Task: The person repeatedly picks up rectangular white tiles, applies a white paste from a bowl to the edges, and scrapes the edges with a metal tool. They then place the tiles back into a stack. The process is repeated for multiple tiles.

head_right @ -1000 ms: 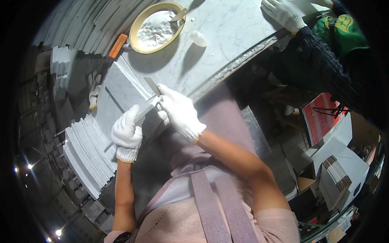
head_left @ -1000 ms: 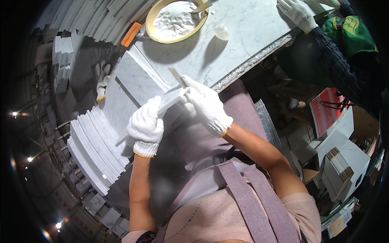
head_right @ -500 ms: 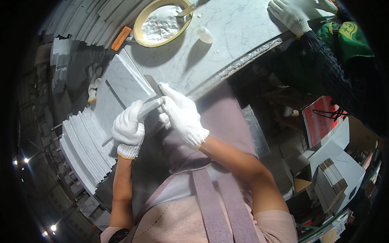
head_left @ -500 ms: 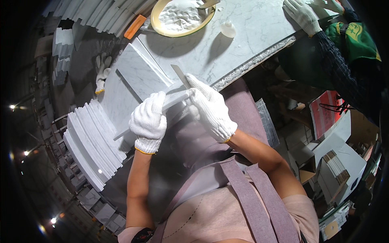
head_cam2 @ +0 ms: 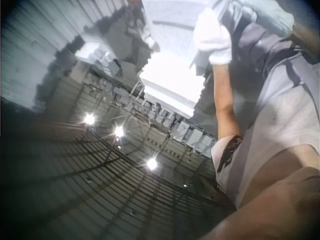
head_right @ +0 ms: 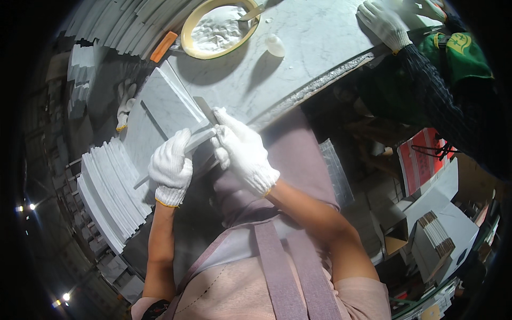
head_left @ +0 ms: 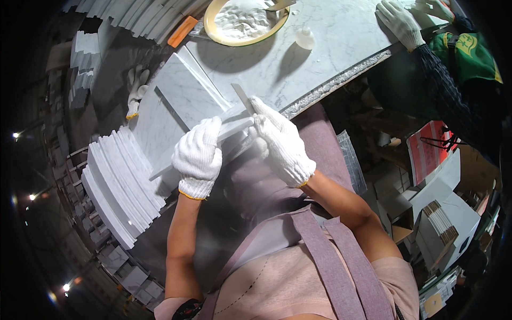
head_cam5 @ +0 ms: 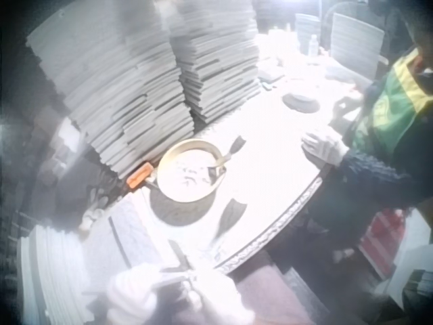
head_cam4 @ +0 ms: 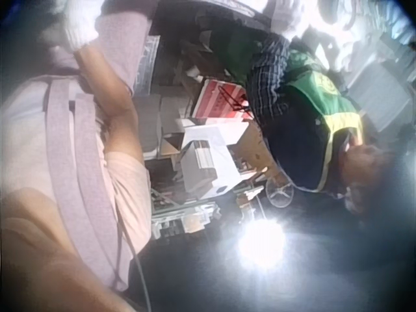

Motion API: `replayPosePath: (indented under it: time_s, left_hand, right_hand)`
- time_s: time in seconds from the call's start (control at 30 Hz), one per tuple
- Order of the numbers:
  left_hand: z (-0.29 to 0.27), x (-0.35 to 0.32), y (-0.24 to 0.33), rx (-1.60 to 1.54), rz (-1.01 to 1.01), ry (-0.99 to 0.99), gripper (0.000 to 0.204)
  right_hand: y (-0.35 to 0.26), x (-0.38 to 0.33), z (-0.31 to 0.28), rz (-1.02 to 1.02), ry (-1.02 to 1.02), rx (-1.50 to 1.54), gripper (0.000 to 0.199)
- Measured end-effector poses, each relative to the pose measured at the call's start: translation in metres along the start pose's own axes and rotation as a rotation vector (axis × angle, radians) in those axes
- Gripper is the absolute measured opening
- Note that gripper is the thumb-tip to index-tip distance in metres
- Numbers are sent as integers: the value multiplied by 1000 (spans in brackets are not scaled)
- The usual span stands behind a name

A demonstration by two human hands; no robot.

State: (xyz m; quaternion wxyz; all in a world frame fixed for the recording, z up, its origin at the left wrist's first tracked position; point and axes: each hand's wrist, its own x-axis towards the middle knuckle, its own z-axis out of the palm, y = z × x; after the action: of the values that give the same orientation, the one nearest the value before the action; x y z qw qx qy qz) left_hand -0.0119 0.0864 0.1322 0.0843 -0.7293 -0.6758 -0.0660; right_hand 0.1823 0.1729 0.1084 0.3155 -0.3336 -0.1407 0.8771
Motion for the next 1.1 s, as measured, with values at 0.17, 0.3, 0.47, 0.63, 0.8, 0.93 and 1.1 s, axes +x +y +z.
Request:
replayPosePath:
  time_s: [0.17, 0.3, 0.47, 0.63, 0.8, 0.93, 1.1]
  left_hand:
    - [-1, -1, 0, -14, -26, -23, 65]
    - [-2, 1, 2, -3, -2, 13, 62]
    - [-11, 8, -3, -125, -59, -24, 58]
    - [-32, 23, -23, -279, -6, -171, 46]
    - [-35, 27, -41, -220, 59, -253, 38]
    - [-27, 11, -51, -18, -60, -115, 35]
    - [-20, -4, -55, -77, -38, 21, 36]
  right_hand:
    - [-1, 2, 1, 36, -24, 55, 51]
    - [-5, -19, -5, 82, -81, 62, 58]
    - [-14, -23, -29, 144, -244, 168, 71]
    - [-34, -16, -53, -10, -234, -69, 79]
    - [-76, -1, -58, 20, -233, -336, 54]
    - [-104, 15, -31, -1, -257, -681, 29]
    - [-107, 54, 23, -239, -687, -1332, 30]
